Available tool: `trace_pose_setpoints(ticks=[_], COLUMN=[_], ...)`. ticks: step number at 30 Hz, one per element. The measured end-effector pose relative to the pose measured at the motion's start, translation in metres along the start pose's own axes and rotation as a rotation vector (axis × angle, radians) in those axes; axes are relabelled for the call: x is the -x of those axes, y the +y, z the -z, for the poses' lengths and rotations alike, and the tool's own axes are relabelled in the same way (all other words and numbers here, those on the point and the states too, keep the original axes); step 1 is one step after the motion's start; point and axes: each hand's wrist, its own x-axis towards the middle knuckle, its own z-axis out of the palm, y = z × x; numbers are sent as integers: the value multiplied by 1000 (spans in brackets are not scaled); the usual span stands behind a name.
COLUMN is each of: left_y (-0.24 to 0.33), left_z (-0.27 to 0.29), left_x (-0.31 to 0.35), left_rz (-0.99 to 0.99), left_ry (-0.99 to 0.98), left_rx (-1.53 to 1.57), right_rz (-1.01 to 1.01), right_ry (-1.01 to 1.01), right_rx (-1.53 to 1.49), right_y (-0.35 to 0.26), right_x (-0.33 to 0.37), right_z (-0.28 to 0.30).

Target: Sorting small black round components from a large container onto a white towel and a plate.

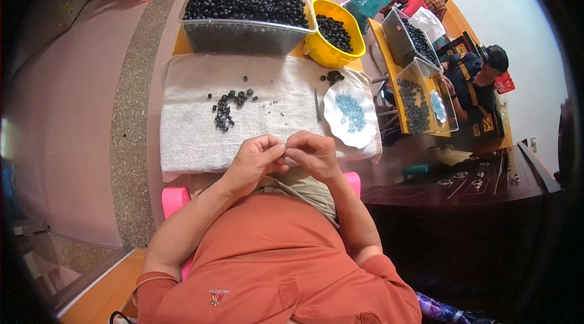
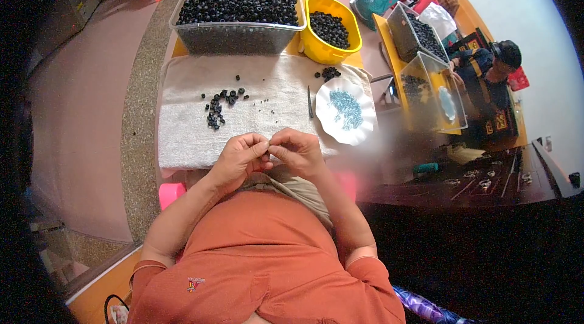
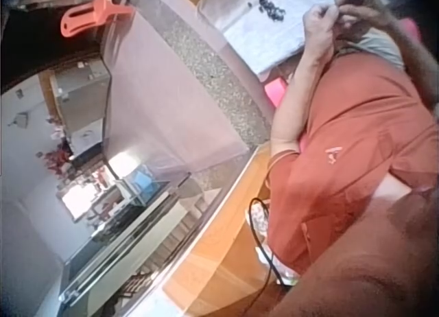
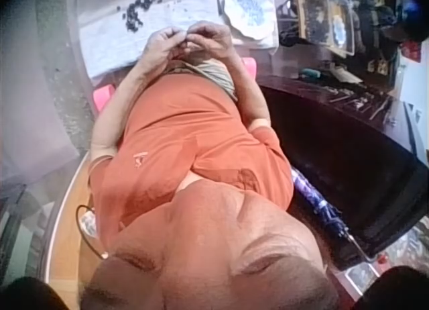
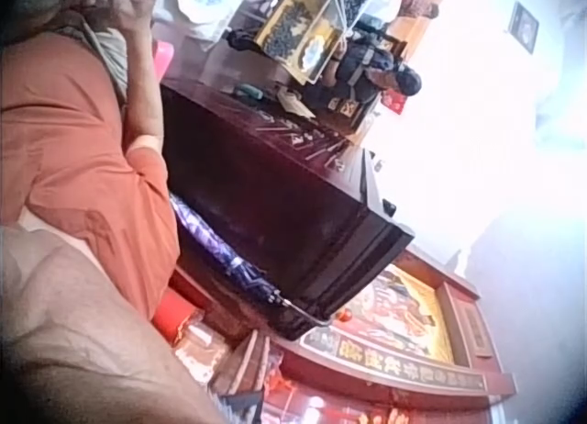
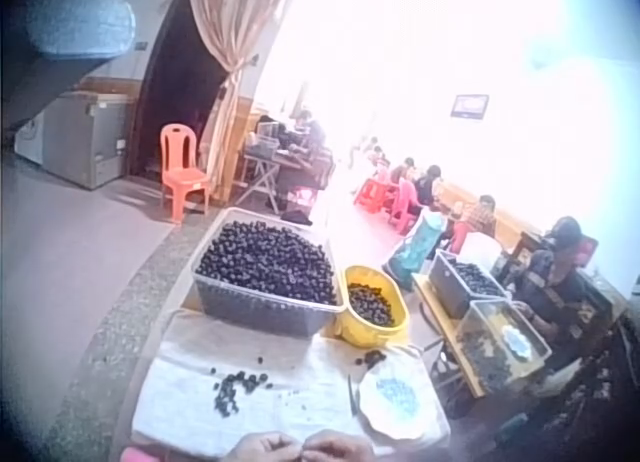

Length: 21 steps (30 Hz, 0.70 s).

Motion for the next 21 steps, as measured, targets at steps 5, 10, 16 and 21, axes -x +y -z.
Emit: trace_pose_setpoints(ticks=[5, 10, 16, 21], left_y=[1, 2, 7, 7], left_z=[-2, -1, -4, -4], left_x=[1, 2, 4, 4], left_rz=[-26, -25, -8, -15], left_ry=[62, 84, 104, 107], left_rx=[-32, -39, -42, -27], right_rz=[-51, -89, -52, -78], right_ry=[3, 30, 8, -5], right_rx=[-117, -209, -188, -231], right_y=[4, 5, 10, 10], right_x=[0, 0, -1, 0], right_z=[2, 0, 2, 2])
